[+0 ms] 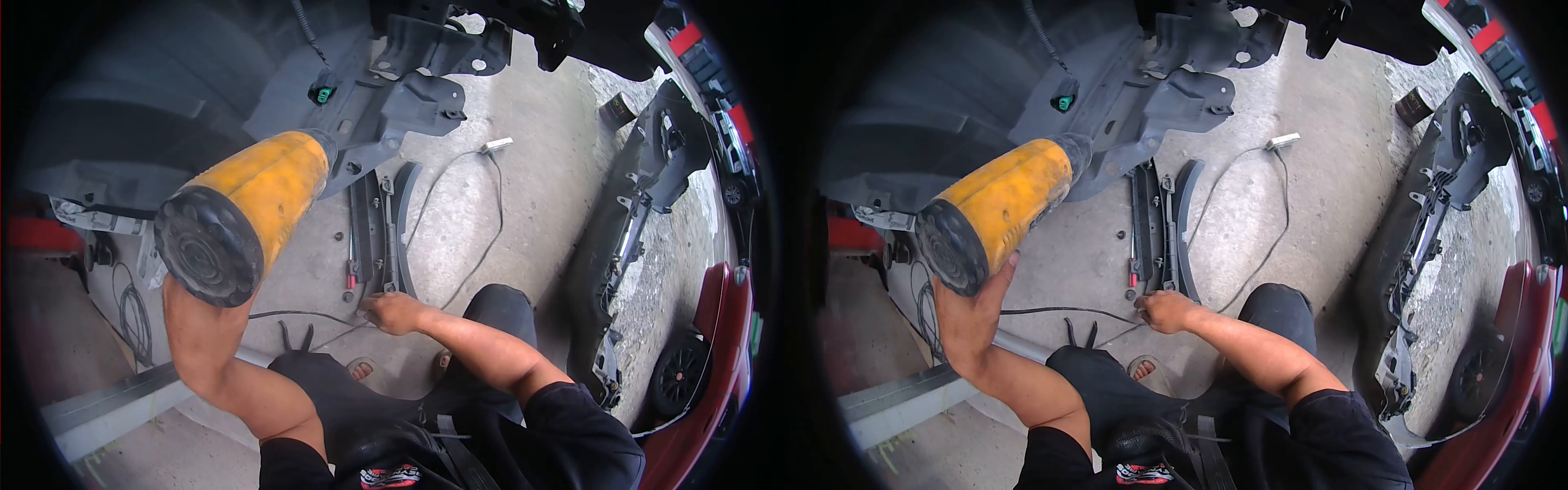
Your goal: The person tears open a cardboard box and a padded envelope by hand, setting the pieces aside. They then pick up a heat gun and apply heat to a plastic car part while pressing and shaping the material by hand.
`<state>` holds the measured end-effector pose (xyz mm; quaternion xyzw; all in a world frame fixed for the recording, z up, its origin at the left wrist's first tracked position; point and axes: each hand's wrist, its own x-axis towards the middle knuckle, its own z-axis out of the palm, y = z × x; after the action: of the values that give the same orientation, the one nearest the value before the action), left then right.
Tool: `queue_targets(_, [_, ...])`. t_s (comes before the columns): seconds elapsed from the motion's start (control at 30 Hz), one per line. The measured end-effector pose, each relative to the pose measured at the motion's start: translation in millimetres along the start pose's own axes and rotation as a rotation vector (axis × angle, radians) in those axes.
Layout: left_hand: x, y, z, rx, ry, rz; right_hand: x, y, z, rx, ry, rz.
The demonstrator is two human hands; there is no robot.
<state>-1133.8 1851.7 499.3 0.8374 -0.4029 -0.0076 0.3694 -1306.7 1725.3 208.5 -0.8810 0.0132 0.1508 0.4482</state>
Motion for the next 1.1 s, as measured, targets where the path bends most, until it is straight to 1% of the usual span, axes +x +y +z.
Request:
queue_targets(0.07, [-2.6,-0.7,-3.6,-0.008,-0.105,-0.040,0.3,1.0,1.8,-0.012,0.007,-0.009])
queue_targets(0.3, [-7.7,-9.7,-5.9,0.004,-0.127,0.012,2.2,1.7,3.2,-0.018,0.021,-0.010])
queue_targets(0.4, [-7.9,-9.2,-7.1,-0.022,-0.166,-0.034,1.9,-2.3,-1.0,-0.033,0.011,-0.006])
queue_targets(0.47, [-6.4,-14.1,-5.7,-0.024,-0.219,0.039,2.3,-3.0,-1.5,-0.032,-0.001,0.002])
queue_targets(0.6, [-2.4,-7.9,-0.7,-0.044,-0.222,0.097,4.3,-2.1,-1.5,-0.013,-0.032,0.018])
queue_targets(0.67, [-1.8,-11.1,4.2,-0.103,-0.178,0.173,5.0,-1.8,-1.1,-0.011,-0.032,0.017])
queue_targets(0.7, [-1.8,-12.5,4.8,-0.103,-0.179,0.172,5.7,0.7,1.8,-0.010,-0.032,0.018])
queue_targets(0.77, [-2.0,-14.6,4.9,-0.059,-0.206,0.190,7.0,4.7,6.8,-0.002,0.010,-0.007])
queue_targets(0.9, [-1.1,-11.5,7.7,-0.126,-0.234,0.178,5.7,5.6,5.6,-0.011,0.005,-0.007])
queue_targets(0.97, [-1.2,-11.1,11.1,-0.008,-0.194,0.169,4.4,4.8,4.0,-0.011,-0.007,0.012])
queue_targets(1.0, [-0.6,-7.7,12.5,-0.008,-0.195,0.170,3.6,4.2,3.0,-0.010,-0.006,0.013])
queue_targets(1.07, [1.6,2.5,16.1,-0.059,-0.165,0.095,2.2,3.0,0.6,-0.004,-0.016,0.015])
queue_targets(1.1, [1.5,3.9,18.4,-0.059,-0.165,0.097,1.8,4.0,0.8,-0.004,-0.014,0.016])
